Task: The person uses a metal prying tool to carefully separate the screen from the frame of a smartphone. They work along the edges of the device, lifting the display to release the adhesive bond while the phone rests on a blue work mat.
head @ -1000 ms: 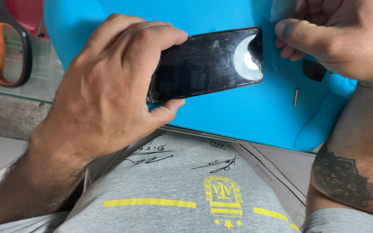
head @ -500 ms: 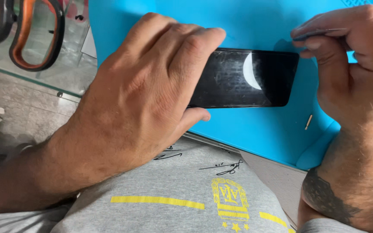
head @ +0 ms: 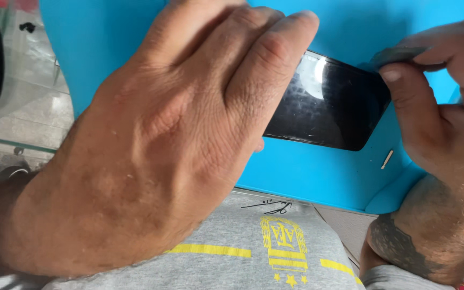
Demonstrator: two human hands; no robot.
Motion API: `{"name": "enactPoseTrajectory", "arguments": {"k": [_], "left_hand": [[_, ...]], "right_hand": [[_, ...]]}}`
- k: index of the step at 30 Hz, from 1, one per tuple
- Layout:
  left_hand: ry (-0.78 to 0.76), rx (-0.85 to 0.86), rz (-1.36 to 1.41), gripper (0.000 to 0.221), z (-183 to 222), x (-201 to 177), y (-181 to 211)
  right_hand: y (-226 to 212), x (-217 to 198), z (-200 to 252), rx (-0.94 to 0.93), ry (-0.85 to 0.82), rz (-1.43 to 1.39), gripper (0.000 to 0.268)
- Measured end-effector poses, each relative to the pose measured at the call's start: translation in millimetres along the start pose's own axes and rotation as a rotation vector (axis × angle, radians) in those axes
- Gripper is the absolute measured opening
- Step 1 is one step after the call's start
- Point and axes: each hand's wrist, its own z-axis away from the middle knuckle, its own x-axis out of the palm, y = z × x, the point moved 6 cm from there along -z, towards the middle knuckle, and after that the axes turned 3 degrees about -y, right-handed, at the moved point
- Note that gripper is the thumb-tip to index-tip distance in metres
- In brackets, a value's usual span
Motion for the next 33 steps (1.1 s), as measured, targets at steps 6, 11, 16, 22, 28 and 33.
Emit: {"name": "enactPoseTrajectory", "arguments": {"k": [6,11,16,22,28,33], "left_hand": [[-0.029,0.01,0.043,0.113,5,16,0],[-0.042,0.009,0.057,0.112,-5,23,-6],[-0.046,-0.001,0.07,0.112,7,24,-5],[-0.041,-0.008,0.078,0.112,-2,29,-11],[-0.04,-0.018,0.085,0.112,-16,37,-15],[-0.027,-0.026,0.088,0.112,-10,36,-15]], "right_hand": [[17,8,2,0.013,-0.029,-0.033,0.015],[20,9,-3,-0.01,-0.077,0.018,0.014],[30,21,6,0.084,-0.015,-0.121,0.022],[20,18,-6,0.036,-0.068,-0.064,0.012],[13,20,-12,-0.029,-0.074,-0.046,0.01],[4,18,-18,-0.044,-0.076,-0.021,0.01]]}}
